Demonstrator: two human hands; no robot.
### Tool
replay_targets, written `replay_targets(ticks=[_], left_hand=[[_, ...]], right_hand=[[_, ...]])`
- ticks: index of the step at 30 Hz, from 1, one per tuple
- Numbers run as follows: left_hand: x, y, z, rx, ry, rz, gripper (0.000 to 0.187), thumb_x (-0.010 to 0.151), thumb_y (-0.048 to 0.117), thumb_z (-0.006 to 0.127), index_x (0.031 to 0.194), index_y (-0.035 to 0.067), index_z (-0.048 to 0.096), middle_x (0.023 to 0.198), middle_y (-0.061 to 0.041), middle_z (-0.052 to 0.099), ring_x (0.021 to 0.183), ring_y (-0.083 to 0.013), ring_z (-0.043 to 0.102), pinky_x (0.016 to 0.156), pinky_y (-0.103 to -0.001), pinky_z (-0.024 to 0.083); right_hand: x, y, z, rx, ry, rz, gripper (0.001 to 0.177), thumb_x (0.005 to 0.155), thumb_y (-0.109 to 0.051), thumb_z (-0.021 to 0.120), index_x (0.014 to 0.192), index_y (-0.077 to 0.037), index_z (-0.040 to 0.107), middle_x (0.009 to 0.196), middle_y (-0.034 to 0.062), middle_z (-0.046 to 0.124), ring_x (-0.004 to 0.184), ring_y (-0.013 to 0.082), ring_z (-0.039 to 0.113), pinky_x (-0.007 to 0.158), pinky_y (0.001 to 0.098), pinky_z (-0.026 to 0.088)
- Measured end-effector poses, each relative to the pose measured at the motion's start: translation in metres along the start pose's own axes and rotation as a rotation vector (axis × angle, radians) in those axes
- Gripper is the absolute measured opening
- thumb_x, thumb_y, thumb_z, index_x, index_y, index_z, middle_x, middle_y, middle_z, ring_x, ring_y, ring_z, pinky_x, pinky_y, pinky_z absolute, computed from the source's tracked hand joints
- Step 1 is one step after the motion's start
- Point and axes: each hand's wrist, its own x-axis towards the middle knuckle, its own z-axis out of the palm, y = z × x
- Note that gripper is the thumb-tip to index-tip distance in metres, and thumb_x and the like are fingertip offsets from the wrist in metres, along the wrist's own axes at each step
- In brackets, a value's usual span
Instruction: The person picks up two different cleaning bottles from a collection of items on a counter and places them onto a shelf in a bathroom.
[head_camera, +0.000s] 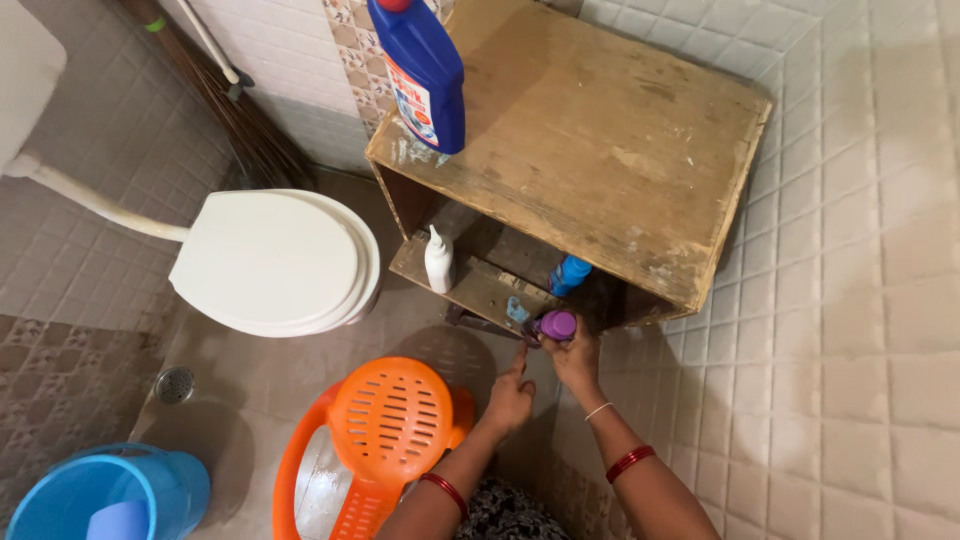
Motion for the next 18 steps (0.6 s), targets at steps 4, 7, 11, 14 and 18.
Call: replay_targets(ticks=[4,7,11,14,18], left_hand=[[0.023,-0.019,0.009,-0.17,-0.001,-0.016,0.078,0.087,0.001,0.051,0.16,0.009,0.024,0.155,-0.022,0.047,0.14,-0.0348,0.052,0.111,-0.038,0.044],[0.038,-0.028,0.016,-0.332,0.0,0.035,0.081,0.085,-0.002,0.05,0.161,0.008,0.024,0.162,-0.02,0.04,0.145,-0.0352,0.045,0.115,-0.038,0.04],[0.048,-0.026,0.019,-0.471,-0.022,-0.075,0.085,0.083,-0.005,0.051,0.162,0.01,0.021,0.167,-0.015,0.029,0.151,-0.035,0.034,0.118,-0.039,0.036],[0.054,-0.021,0.02,-0.506,-0.024,-0.106,0.084,0.085,-0.003,0.051,0.161,0.009,0.02,0.169,-0.013,0.026,0.153,-0.0337,0.032,0.118,-0.04,0.035],[0.06,-0.017,0.014,-0.429,-0.038,-0.153,0.08,0.089,0.003,0.05,0.162,0.01,0.019,0.168,-0.013,0.028,0.152,-0.0344,0.033,0.119,-0.04,0.034]], right_hand=[[0.012,0.005,0.006,0.067,0.01,-0.123,0.058,0.076,-0.02,0.085,0.126,-0.005,0.061,0.101,0.012,0.074,0.092,0.0225,0.073,0.078,0.0351,0.058],[0.017,0.008,0.009,-0.015,-0.009,-0.091,0.057,0.076,-0.023,0.086,0.126,-0.007,0.062,0.099,0.0126,0.076,0.092,0.0252,0.074,0.082,0.037,0.058],[0.023,0.012,0.017,-0.232,0.062,-0.168,0.057,0.073,-0.026,0.09,0.121,-0.008,0.065,0.097,0.0146,0.077,0.091,0.0334,0.072,0.085,0.0439,0.054],[0.029,0.016,0.022,-0.311,0.006,-0.068,0.064,0.072,-0.029,0.089,0.127,-0.008,0.062,0.095,0.0142,0.076,0.083,0.0325,0.074,0.083,0.0431,0.055],[0.025,0.022,0.028,-0.145,0.061,-0.194,0.059,0.076,-0.025,0.086,0.127,-0.007,0.063,0.1,0.0164,0.075,0.089,0.0334,0.074,0.08,0.0423,0.057]])
